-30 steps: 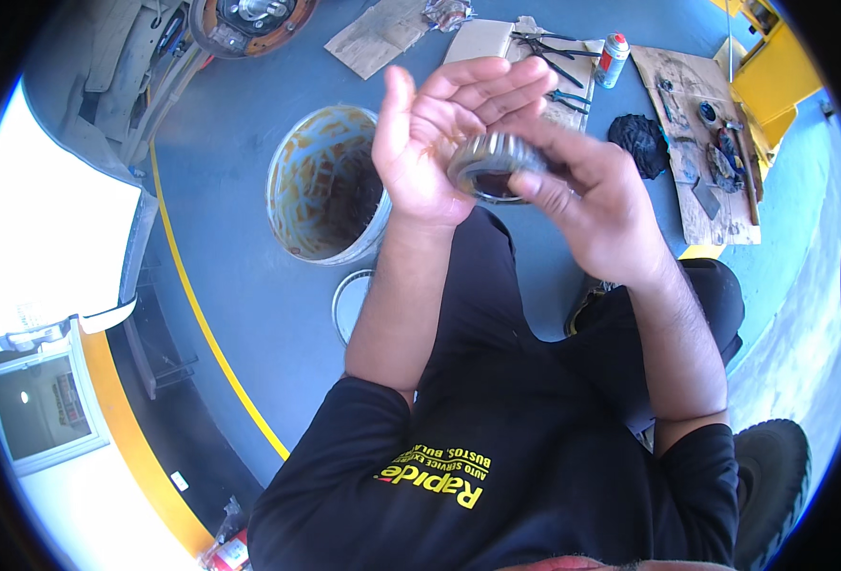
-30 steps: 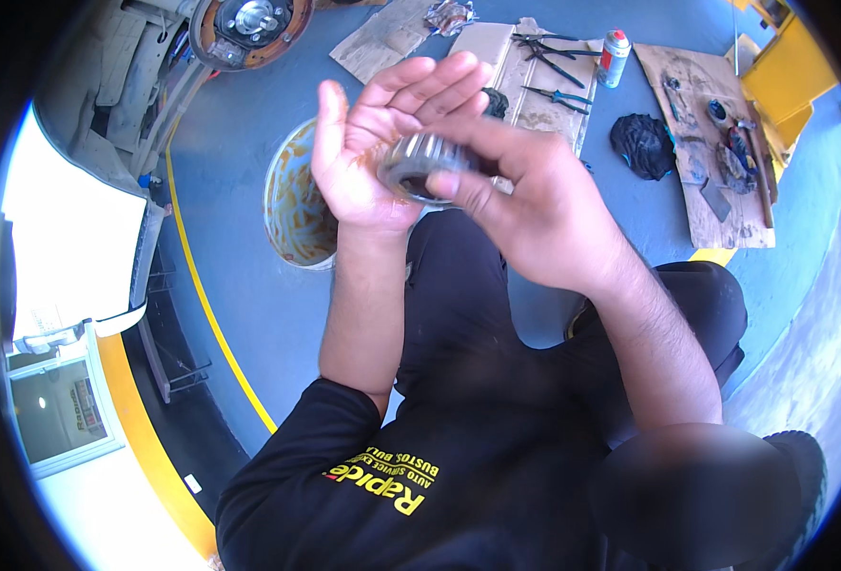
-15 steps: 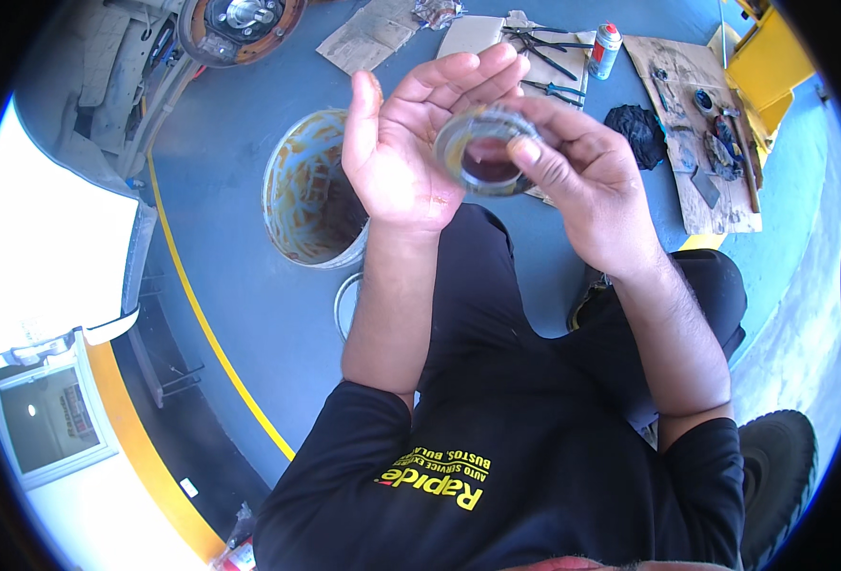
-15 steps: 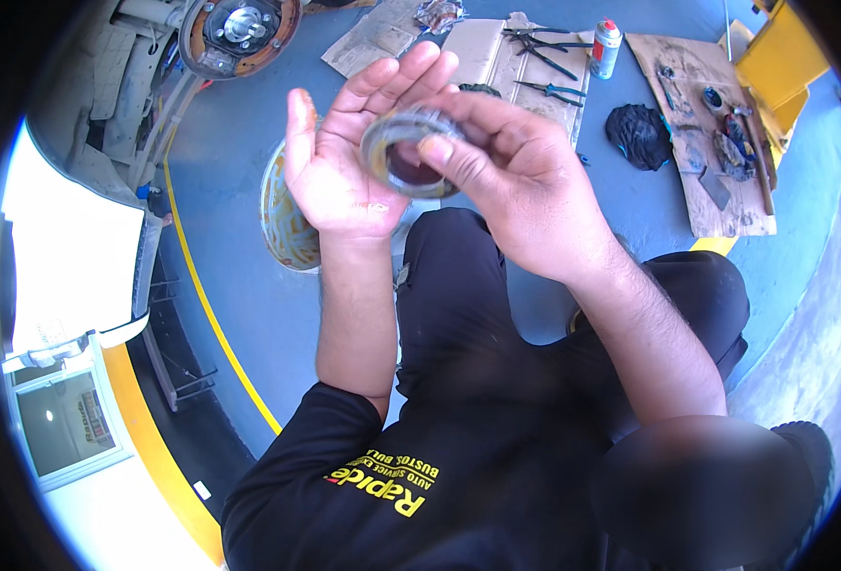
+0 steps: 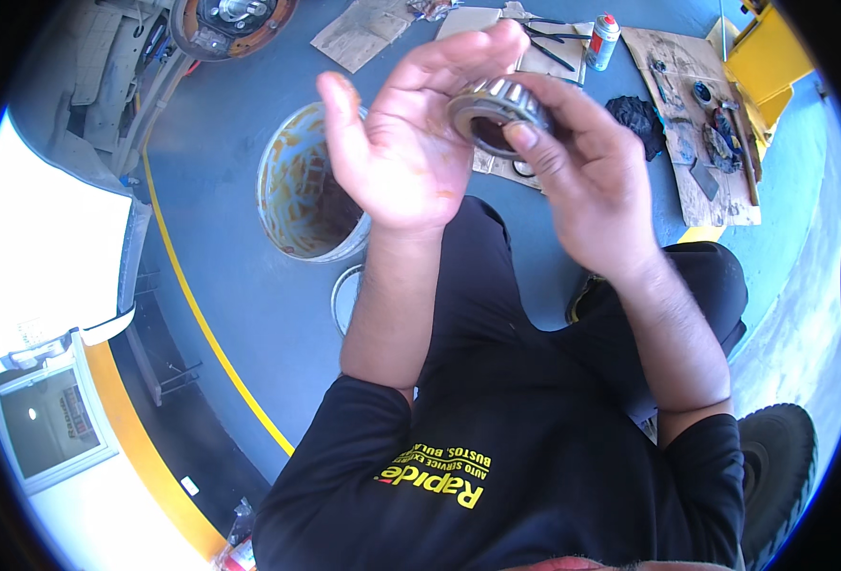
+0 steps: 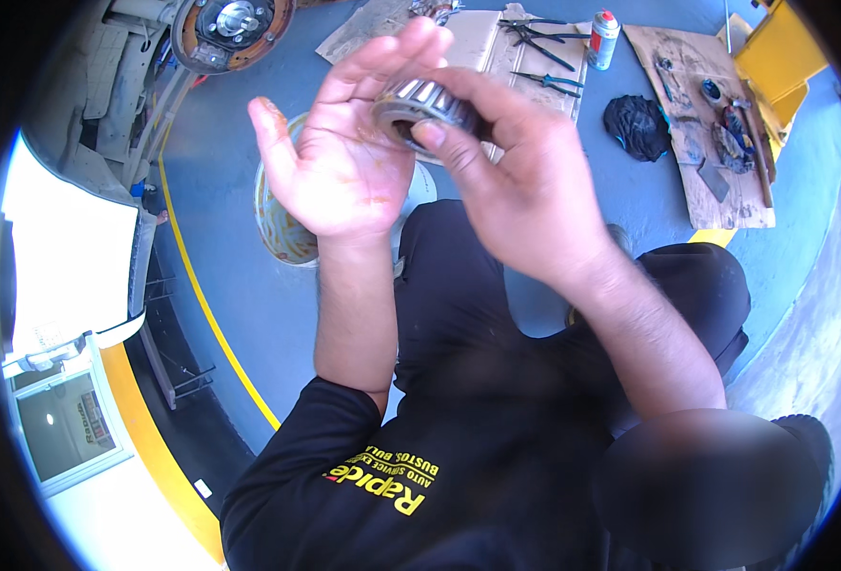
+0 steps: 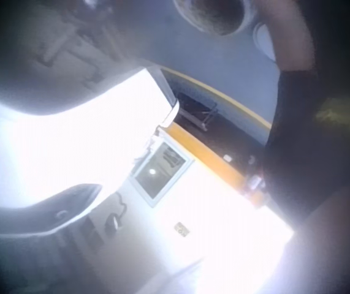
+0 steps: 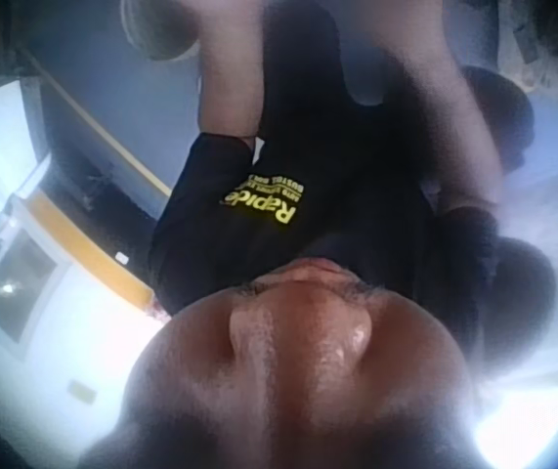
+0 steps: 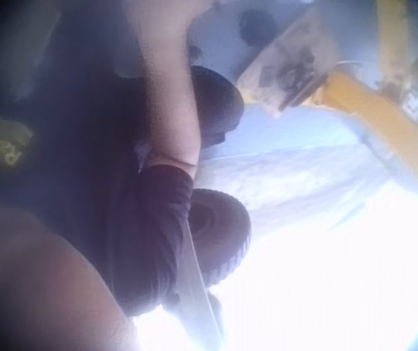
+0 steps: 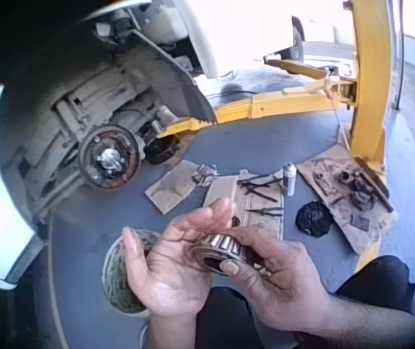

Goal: The person applies grease to a tapered roller bearing by hand, rotating and pressing the bearing to spread the grease across the rollers and raceways. The person repeatedly scoops grease from a bucket and works it into the bearing throughout the clip.

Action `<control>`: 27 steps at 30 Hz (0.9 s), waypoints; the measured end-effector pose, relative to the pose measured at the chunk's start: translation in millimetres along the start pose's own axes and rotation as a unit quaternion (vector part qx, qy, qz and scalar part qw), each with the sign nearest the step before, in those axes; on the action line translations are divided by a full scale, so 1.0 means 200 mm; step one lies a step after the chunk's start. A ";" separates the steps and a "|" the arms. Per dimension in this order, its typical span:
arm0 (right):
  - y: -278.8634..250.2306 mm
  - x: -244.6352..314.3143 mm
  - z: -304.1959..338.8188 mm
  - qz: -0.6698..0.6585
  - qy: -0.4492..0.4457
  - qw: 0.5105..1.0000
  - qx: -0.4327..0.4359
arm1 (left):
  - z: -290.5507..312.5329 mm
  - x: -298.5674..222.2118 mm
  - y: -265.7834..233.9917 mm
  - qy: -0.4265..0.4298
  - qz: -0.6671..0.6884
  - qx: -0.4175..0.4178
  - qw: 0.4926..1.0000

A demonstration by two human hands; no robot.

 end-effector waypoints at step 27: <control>0.12 -0.15 0.05 -0.013 0.039 0.995 0.095 | 0.01 0.06 -0.22 -0.158 -0.235 -0.043 0.958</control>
Point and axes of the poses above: each hand's wrist, its own z-axis away from the middle knuckle, its own y-axis out of the palm, x = y × z, the point moved 8 cm from there along -z, towards the middle knuckle, and after that the axes turned 14 degrees about z, right-handed, at the moved point
